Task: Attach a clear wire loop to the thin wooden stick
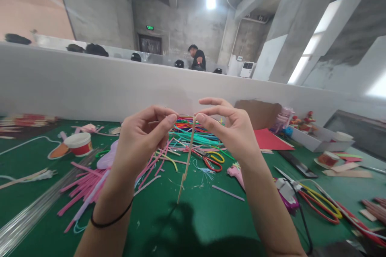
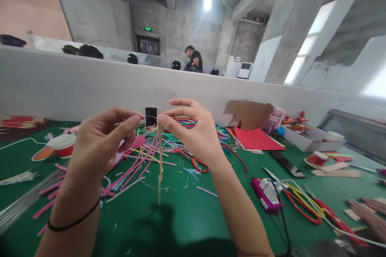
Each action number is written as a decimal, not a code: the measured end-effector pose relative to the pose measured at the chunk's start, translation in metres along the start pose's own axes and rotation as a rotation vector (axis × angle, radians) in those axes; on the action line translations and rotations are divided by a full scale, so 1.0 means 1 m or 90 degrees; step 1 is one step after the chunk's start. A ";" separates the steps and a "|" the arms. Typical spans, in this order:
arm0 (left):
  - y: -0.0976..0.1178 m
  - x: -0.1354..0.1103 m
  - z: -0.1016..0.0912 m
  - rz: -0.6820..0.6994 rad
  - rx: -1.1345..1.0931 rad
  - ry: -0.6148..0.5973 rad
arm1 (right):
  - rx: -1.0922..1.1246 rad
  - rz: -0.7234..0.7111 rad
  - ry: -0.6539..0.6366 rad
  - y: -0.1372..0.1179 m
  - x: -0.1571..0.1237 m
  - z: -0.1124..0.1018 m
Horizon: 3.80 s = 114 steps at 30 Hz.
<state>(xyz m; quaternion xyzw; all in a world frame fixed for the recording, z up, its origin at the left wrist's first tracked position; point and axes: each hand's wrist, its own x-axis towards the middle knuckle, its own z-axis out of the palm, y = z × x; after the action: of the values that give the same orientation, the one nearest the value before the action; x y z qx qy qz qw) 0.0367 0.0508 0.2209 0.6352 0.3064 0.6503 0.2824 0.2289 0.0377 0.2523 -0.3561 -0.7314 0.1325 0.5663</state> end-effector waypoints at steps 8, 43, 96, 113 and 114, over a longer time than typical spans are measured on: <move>0.000 0.000 0.000 -0.005 -0.007 0.001 | 0.092 0.033 -0.044 0.002 0.002 0.000; -0.001 0.000 -0.001 -0.006 -0.034 -0.005 | 0.081 0.027 -0.085 -0.002 0.013 -0.001; -0.001 0.001 -0.003 0.003 -0.027 0.033 | 0.122 0.007 -0.095 0.013 0.019 0.003; 0.004 0.000 0.002 0.000 -0.019 0.047 | 0.048 -0.022 -0.074 0.011 0.021 0.002; 0.003 0.000 0.002 0.002 -0.021 0.045 | 0.046 -0.020 -0.073 0.011 0.021 0.002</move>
<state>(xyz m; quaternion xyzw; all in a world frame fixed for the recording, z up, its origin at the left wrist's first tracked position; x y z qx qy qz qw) 0.0387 0.0492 0.2231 0.6073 0.3046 0.6778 0.2811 0.2284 0.0600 0.2606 -0.3156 -0.7630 0.1703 0.5378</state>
